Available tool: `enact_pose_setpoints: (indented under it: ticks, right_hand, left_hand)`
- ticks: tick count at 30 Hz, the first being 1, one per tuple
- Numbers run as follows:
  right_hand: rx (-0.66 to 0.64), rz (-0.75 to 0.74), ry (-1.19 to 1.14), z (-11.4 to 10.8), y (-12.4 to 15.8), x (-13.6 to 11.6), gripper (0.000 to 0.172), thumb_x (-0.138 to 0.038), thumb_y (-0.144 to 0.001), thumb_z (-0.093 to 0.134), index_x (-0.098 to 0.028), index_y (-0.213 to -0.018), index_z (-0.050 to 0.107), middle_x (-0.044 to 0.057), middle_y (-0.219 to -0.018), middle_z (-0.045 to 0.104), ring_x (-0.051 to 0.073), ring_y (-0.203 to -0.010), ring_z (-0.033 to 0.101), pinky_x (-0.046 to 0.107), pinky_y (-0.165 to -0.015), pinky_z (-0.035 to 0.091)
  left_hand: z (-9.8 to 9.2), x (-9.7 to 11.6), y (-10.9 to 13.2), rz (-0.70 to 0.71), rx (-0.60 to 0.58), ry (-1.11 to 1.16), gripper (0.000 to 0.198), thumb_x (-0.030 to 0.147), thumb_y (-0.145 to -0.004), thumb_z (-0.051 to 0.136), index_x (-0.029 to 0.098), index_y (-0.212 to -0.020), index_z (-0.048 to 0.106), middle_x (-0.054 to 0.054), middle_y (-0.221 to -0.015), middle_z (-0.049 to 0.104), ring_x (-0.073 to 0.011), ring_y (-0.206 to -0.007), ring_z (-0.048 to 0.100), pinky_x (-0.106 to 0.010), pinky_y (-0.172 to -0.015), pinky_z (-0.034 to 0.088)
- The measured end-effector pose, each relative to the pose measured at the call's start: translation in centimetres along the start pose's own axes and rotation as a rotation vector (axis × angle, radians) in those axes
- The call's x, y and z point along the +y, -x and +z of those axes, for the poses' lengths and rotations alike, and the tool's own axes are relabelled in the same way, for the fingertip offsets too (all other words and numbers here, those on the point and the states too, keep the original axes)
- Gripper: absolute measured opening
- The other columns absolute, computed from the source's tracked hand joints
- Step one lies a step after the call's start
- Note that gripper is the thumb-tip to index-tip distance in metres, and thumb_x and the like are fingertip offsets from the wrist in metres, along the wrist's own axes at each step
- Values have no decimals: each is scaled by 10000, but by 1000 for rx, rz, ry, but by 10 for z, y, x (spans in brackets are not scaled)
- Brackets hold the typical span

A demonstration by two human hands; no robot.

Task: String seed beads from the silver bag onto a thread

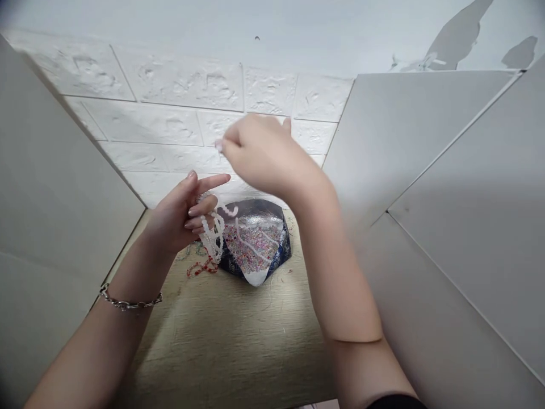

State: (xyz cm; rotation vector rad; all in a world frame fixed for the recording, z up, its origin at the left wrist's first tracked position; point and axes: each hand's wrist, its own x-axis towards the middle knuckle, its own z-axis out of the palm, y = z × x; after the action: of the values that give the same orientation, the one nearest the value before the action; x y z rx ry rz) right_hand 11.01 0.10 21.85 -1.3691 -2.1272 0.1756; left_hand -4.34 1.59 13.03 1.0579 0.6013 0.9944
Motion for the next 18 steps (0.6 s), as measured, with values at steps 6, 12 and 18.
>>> enact_pose_setpoints:
  ticks: [6, 12, 18]
  right_hand:
    - [-228, -52, 106, 32, 8, 11, 304, -172, -804, 362, -132, -509, 426, -13, -515, 368, 69, -564, 335, 265, -683, 303]
    - [-230, -136, 146, 52, 16, 26, 254, -151, -776, 314, -139, -578, 473, 17, -593, 490, 81, -561, 363, 236, -561, 243]
    - [-129, -113, 243, 61, 24, 29, 251, -179, -802, 293, -143, -589, 421, 26, -608, 510, 84, -547, 373, 248, -554, 227]
  left_hand:
    - [0, -7, -3, -27, -2, -109, 338, 486, -781, 469, 162, -772, 566, 89, -444, 238, -10, -305, 153, -137, -286, 119]
    - [-3, -11, -7, -36, 19, -324, 366, 366, -737, 572, 163, -499, 383, 73, -439, 273, 2, -313, 169, -142, -294, 92]
    - [-2, -11, -6, -168, -34, -478, 333, 403, -748, 536, 141, -542, 546, 60, -411, 276, -6, -310, 169, -152, -303, 79]
